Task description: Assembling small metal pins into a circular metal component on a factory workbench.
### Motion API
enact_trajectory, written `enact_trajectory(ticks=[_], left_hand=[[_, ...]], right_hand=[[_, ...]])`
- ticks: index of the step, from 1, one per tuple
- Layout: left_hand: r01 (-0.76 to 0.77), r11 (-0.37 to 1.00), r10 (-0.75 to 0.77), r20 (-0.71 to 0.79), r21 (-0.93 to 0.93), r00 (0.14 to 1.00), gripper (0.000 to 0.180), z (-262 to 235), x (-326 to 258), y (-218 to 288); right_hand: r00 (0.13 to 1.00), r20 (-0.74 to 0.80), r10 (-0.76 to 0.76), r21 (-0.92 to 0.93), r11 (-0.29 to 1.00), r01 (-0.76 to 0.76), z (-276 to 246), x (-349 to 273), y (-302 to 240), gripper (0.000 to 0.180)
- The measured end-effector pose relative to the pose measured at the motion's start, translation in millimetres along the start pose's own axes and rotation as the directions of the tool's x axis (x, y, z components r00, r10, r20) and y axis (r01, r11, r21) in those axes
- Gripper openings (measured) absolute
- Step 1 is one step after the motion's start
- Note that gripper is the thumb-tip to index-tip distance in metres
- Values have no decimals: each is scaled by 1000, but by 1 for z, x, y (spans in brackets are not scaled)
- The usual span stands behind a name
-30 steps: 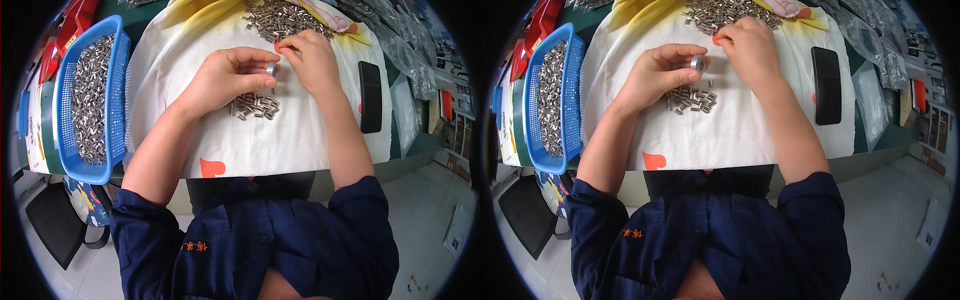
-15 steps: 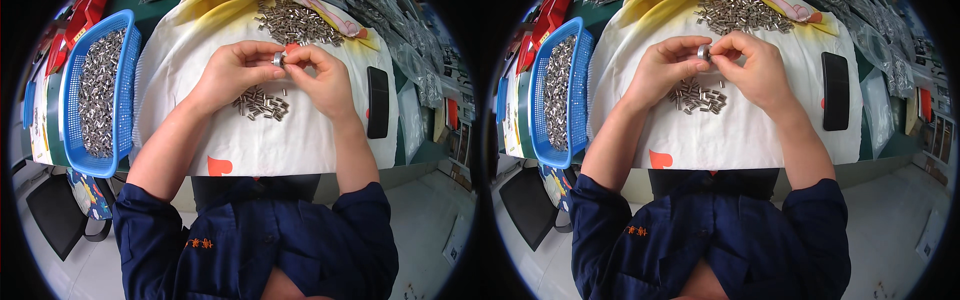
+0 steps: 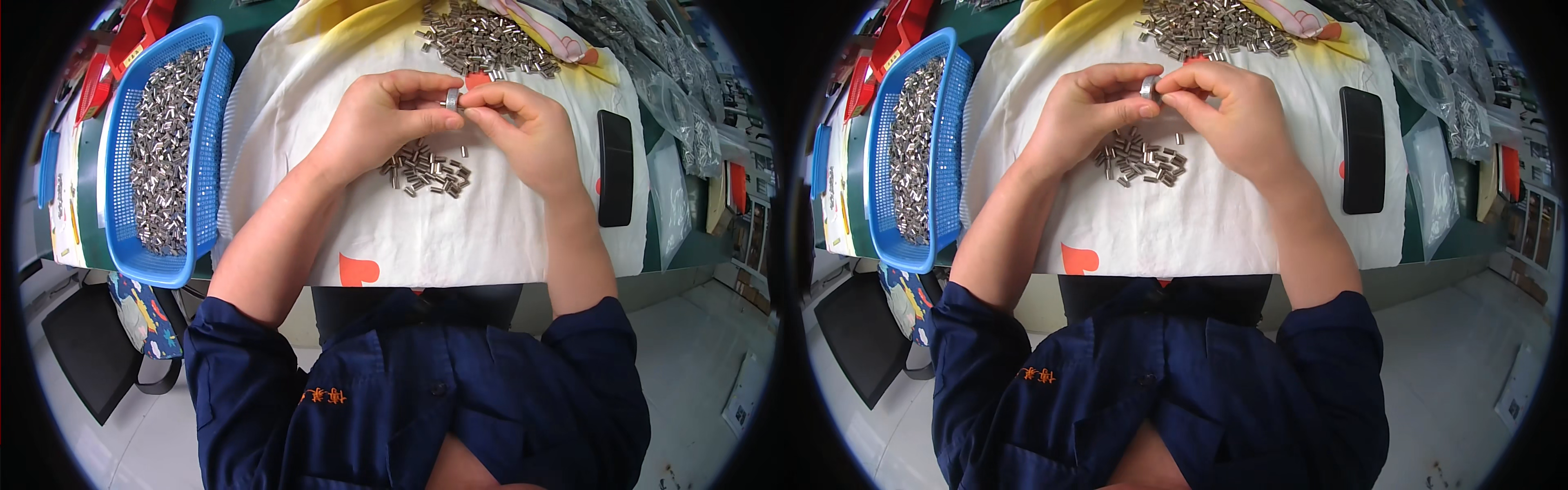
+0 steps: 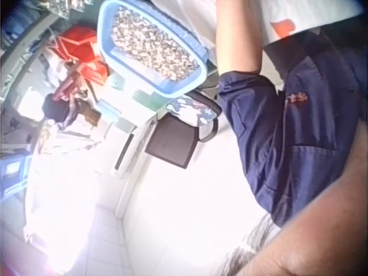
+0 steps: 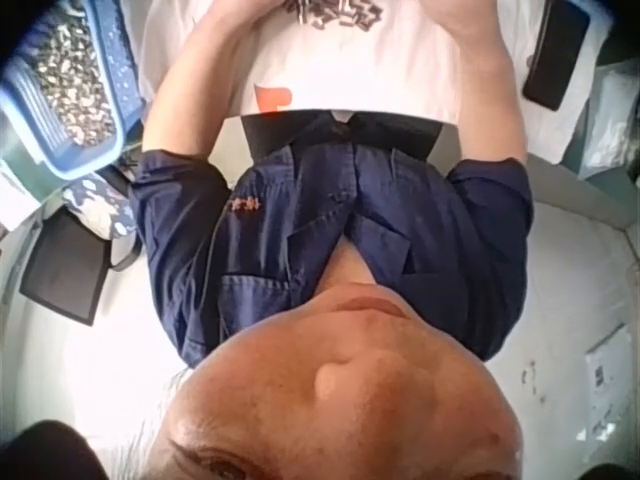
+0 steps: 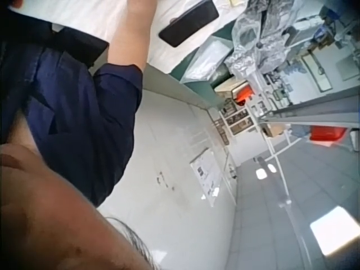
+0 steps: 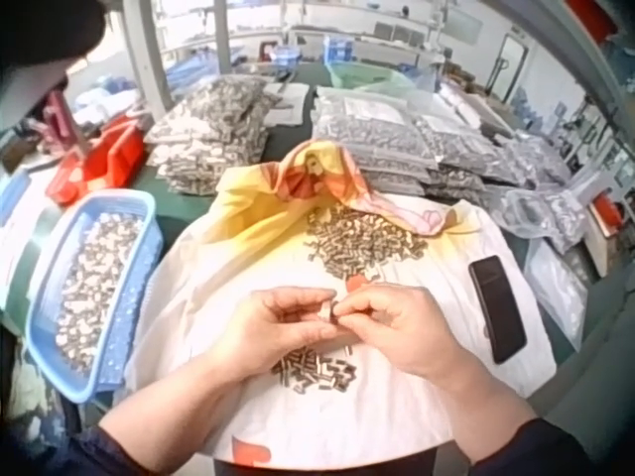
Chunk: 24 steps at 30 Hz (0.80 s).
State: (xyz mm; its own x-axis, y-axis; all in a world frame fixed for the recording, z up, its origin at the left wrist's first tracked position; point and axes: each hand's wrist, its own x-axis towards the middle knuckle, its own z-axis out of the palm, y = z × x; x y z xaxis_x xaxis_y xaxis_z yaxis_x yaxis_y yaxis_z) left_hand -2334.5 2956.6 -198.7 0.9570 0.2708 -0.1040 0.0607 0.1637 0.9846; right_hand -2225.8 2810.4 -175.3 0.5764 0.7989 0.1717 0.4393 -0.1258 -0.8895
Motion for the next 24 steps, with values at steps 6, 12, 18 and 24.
enact_trajectory(ticks=[6, 12, 18, 24], left_hand=[[34, 999, -34, 80, 4, 996, 36, 1, -4, 0], [34, 999, -30, 185, -21, 982, 35, 3, -4, 1], [37, 997, -25, 159, -71, 987, 36, 2, -3, 0], [17, 996, -8, 99, -93, 995, 34, 6, -4, -2]], right_hand=[[952, 244, 185, 252, 936, -246, -12, 8, 19, 9], [971, -87, 222, -82, 970, -229, -21, 17, 29, 12], [983, -170, -75, -612, 790, -46, -7, 20, 43, 10], [992, -113, 59, -527, 843, -110, -8, 17, 40, 7]])
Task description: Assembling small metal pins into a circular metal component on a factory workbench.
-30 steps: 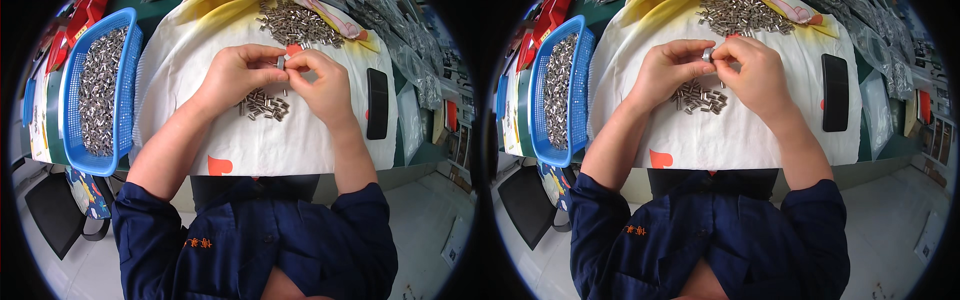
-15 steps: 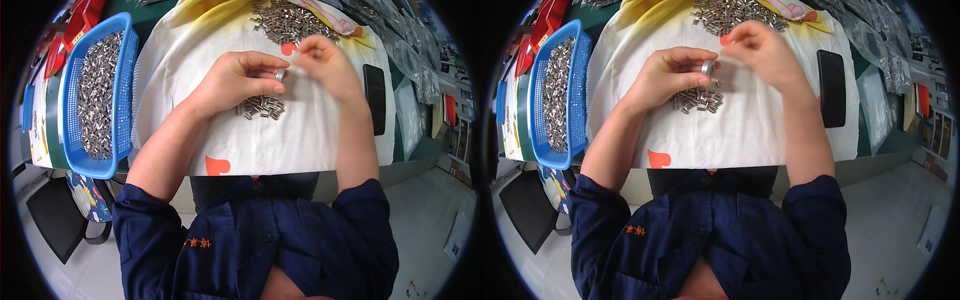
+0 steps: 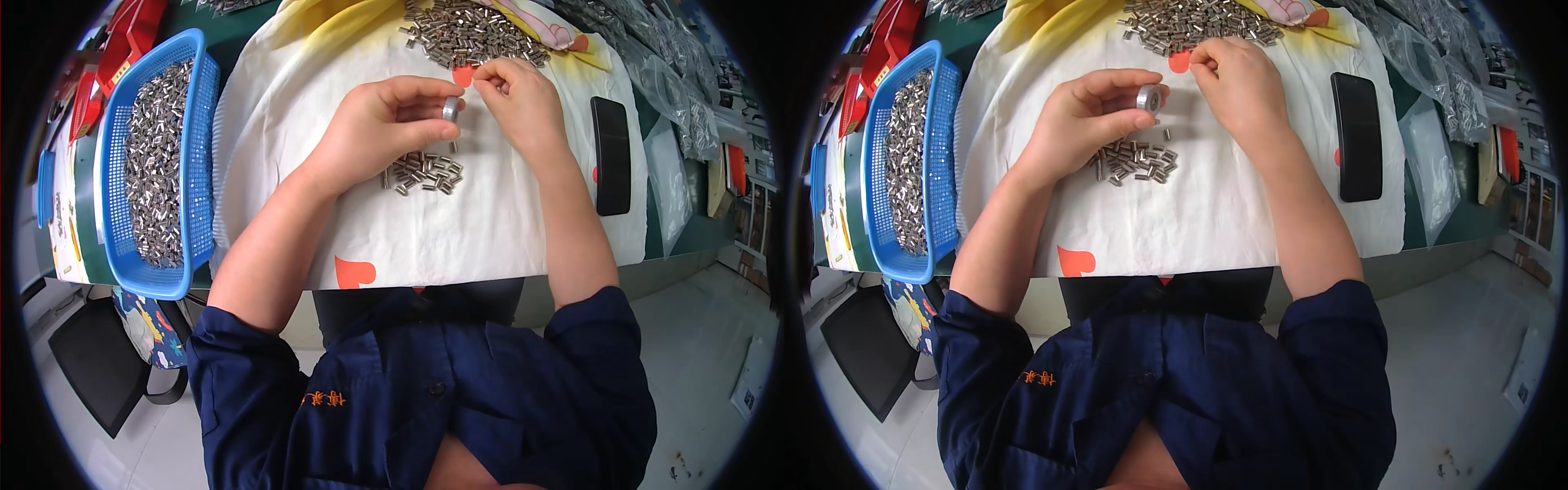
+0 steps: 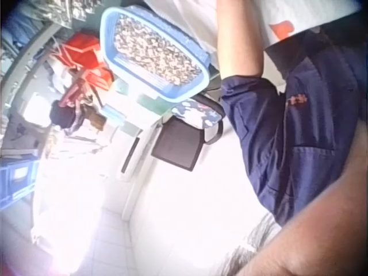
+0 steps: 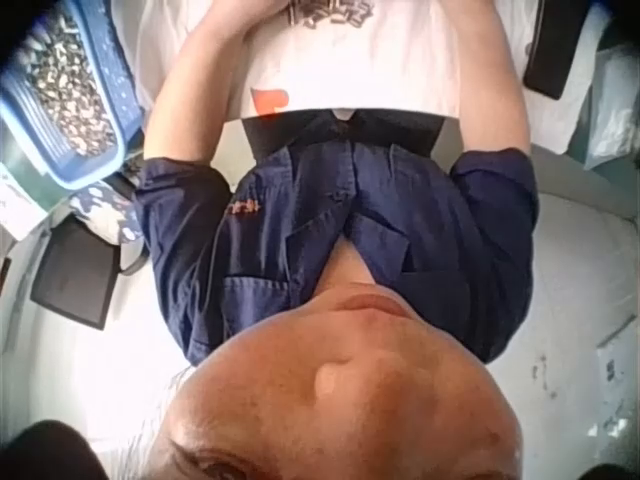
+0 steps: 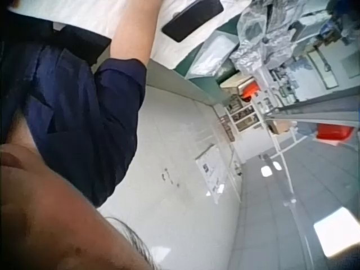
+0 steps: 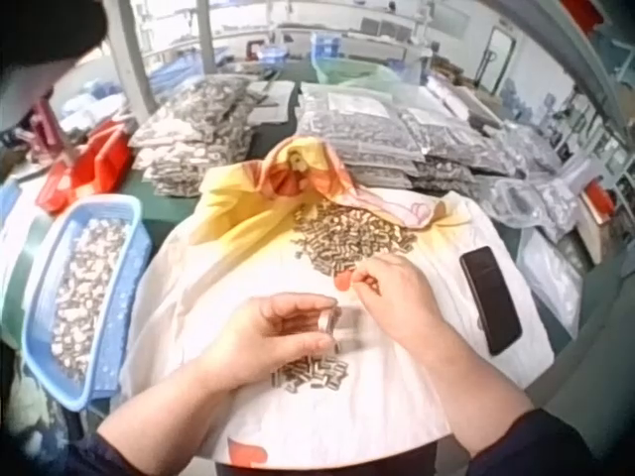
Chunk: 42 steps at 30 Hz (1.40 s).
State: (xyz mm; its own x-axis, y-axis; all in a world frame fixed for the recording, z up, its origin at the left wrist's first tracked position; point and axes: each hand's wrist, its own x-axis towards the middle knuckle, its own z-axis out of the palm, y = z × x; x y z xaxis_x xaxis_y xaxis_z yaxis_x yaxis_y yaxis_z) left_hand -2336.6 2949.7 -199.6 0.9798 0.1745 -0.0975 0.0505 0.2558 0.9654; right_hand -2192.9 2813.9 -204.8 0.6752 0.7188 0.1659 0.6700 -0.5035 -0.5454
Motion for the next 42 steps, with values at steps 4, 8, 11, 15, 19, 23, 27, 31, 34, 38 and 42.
enact_trajectory(ticks=[4, 8, 11, 15, 19, 23, 27, 31, 34, 38, 42], left_hand=[[-158, 845, 69, 189, 512, 980, 32, 10, -2, 11], [-169, 825, 20, 272, 539, 962, 33, 6, -6, 11], [-40, 961, -8, 170, 275, 985, 35, 0, -4, 4], [-2, 999, 2, 10, -47, 1000, 37, -5, 1, 3], [26, 997, -26, 4, -73, 1000, 36, -3, 1, 5], [44, 998, -44, 0, -39, 999, 35, -3, 2, 6], [-19, 999, 22, -54, 40, 998, 36, -6, 1, 1], [-22, 1000, 22, -2, -19, 1000, 38, -7, 4, 2], [-5, 998, 5, 10, -70, 1000, 38, -6, 2, 5], [-7, 1000, 7, -16, 18, 1000, 37, -4, 1, 3], [0, 1000, 0, -20, 2, 1000, 36, -5, 1, 3]], right_hand=[[989, -68, -128, -79, 989, 123, -1, 0, 2, 8], [999, 25, -39, 114, 993, 36, -3, -5, -13, 9], [992, 126, 17, 487, 870, -76, -10, -10, -14, 11], [962, 257, -88, 743, 655, -138, -18, -13, -21, 10], [963, 228, -140, 843, 523, -124, -10, -16, -24, 10], [979, 145, -144, 731, 682, -8, -9, -17, -25, 7], [983, 71, -171, 476, 871, 117, -13, -20, -40, 5], [979, 123, -163, 710, 704, 28, -11, -17, -26, 6], [974, 152, -167, 755, 655, -6, -11, -16, -25, 7], [976, 164, -146, 651, 759, 4, -11, -19, -30, 7], [980, 116, -165, 679, 733, 43, -10, -18, -28, 6]])
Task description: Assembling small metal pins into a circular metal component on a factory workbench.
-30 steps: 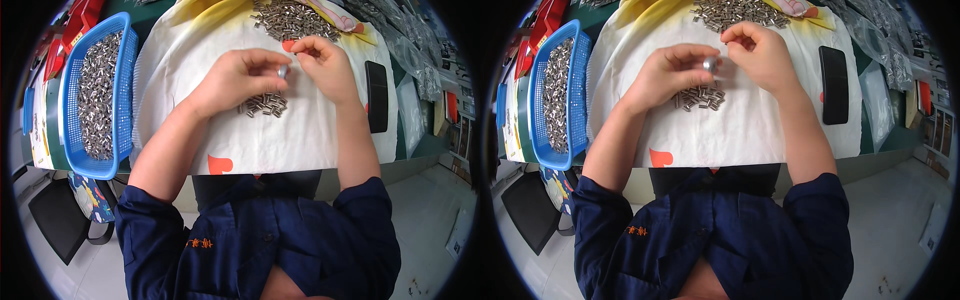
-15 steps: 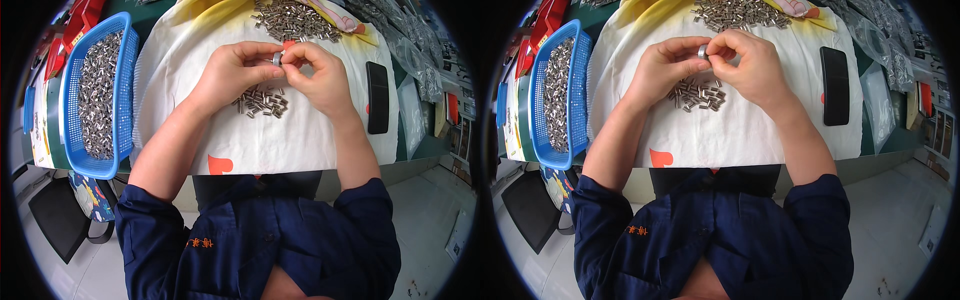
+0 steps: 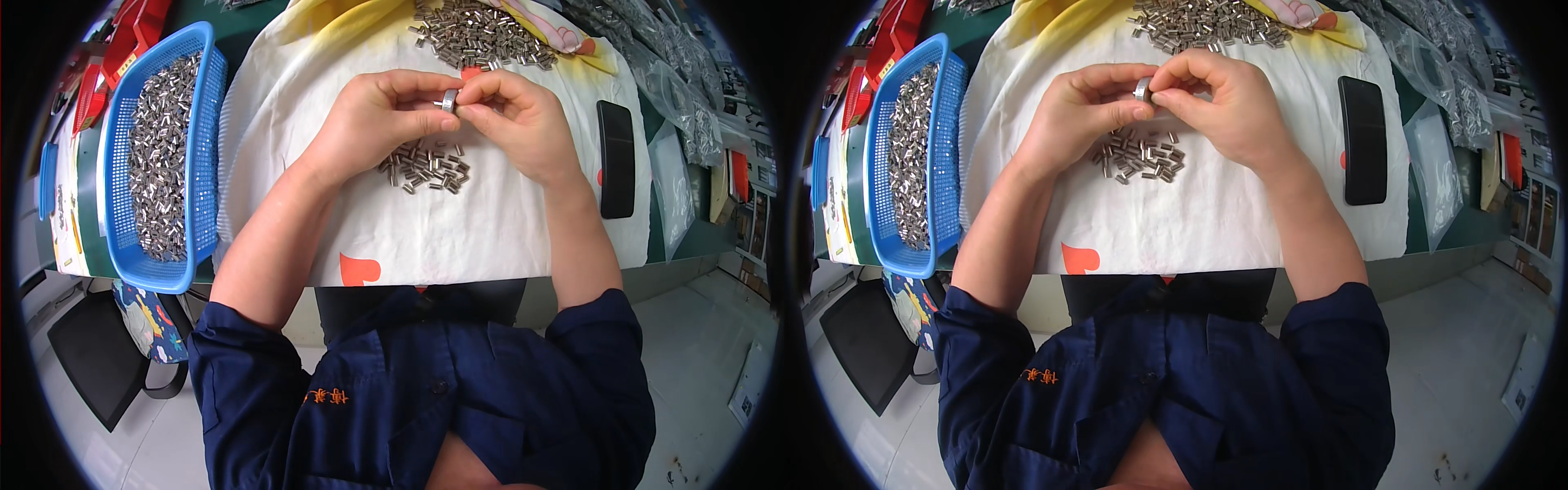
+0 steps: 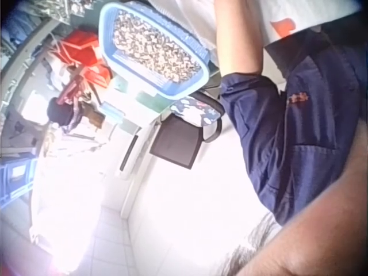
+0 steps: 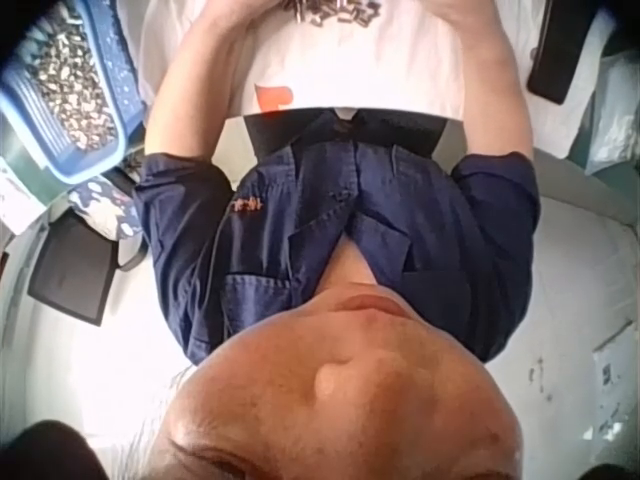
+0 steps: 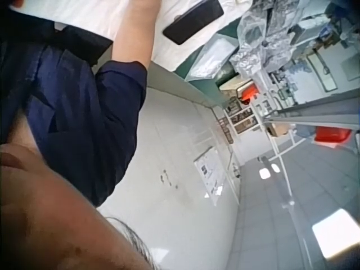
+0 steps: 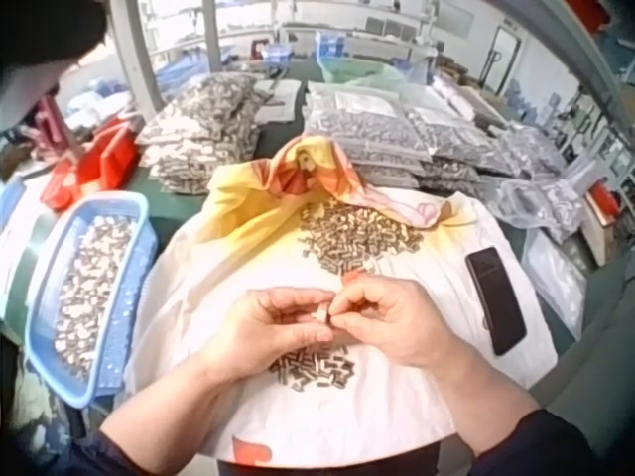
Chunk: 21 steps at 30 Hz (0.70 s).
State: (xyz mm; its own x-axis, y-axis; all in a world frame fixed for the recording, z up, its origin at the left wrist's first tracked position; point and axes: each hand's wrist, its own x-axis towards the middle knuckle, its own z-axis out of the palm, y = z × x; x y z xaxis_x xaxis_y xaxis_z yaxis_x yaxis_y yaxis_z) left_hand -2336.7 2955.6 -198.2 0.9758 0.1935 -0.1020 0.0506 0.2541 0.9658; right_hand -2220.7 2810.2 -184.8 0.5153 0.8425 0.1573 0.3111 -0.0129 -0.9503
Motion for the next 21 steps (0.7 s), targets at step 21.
enact_trajectory(ticks=[21], left_hand=[[11, 942, -101, 253, 336, 962, 33, 3, -8, 12]], right_hand=[[952, -93, -291, -780, 616, 112, 4, 24, 26, 13]])
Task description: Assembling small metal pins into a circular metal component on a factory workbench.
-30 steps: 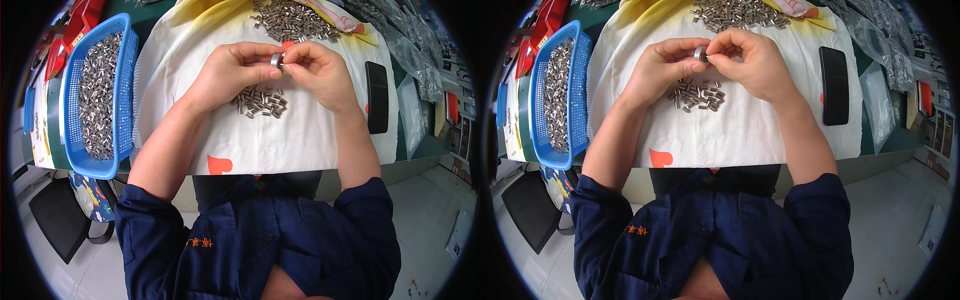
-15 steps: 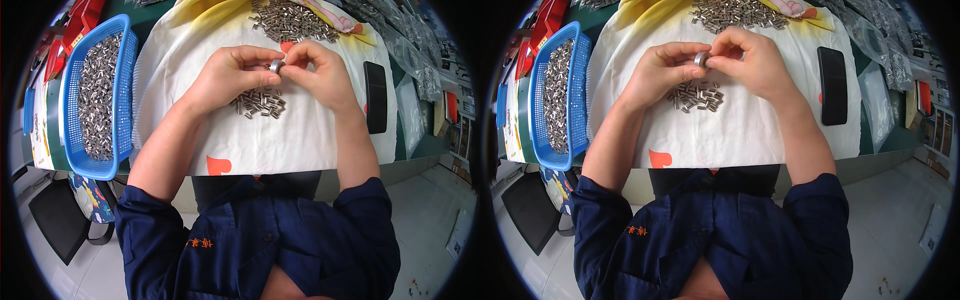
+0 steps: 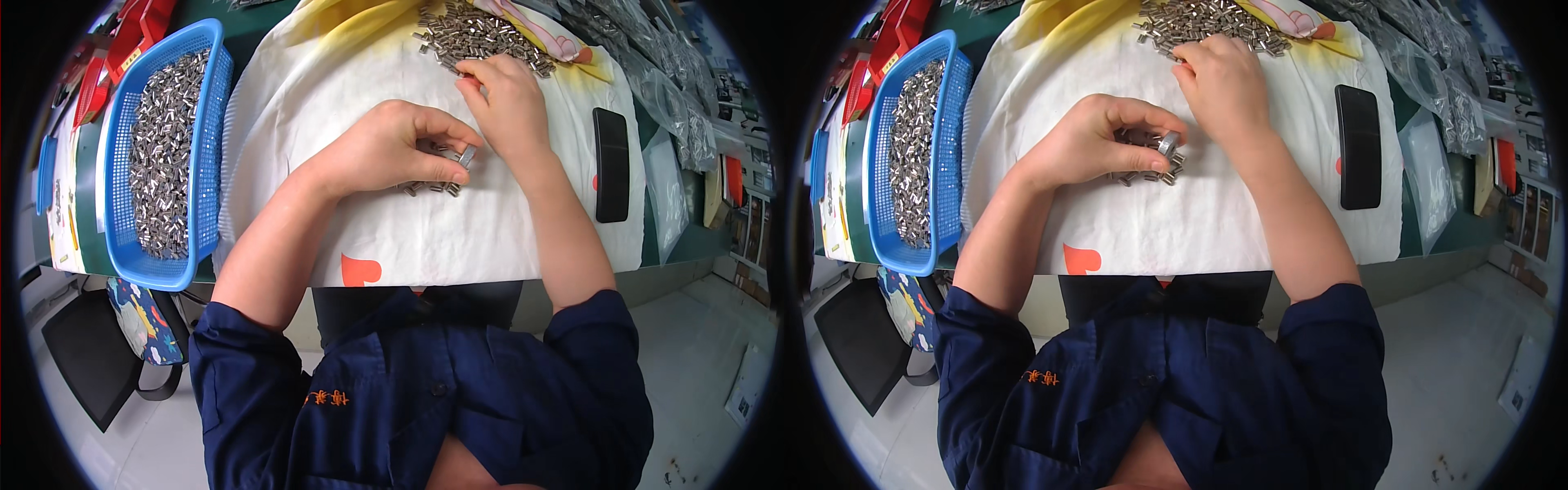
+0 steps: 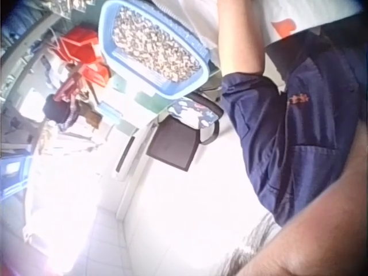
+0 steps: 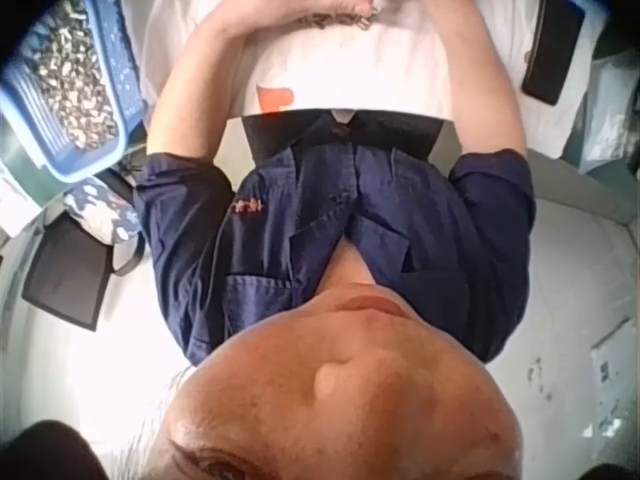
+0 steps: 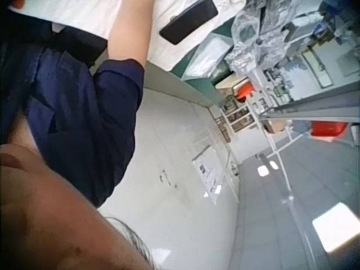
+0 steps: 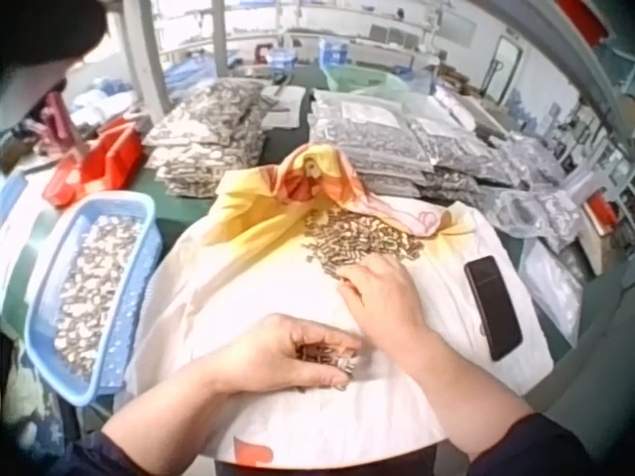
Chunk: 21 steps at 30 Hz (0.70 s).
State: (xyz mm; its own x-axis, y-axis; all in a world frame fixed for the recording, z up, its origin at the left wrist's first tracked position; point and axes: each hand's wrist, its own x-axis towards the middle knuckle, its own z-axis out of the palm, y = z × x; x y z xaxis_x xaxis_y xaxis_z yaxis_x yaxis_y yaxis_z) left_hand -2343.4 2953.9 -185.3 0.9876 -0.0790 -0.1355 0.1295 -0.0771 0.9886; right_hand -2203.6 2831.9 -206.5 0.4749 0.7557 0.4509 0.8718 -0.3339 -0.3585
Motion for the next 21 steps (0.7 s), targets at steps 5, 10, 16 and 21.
enact_trajectory(ticks=[5, 10, 16, 21], left_hand=[[-45, 999, 46, -13, 10, 999, 31, 0, 1, -3], [-39, 985, 31, -49, -168, 998, 34, -1, 5, -10], [-109, 925, 30, -216, -365, 976, 37, -4, 9, -14], [-152, 904, 39, -276, -400, 960, 36, -4, 10, -11]], right_hand=[[992, 69, 102, 14, 995, -103, -2, -6, -1, 7], [995, 77, 59, -2, 998, -59, -6, -7, 1, 5], [924, 240, 299, 599, 703, -383, -23, -10, -12, 8], [948, 302, 103, 825, 469, -314, -25, -12, -15, 9]])
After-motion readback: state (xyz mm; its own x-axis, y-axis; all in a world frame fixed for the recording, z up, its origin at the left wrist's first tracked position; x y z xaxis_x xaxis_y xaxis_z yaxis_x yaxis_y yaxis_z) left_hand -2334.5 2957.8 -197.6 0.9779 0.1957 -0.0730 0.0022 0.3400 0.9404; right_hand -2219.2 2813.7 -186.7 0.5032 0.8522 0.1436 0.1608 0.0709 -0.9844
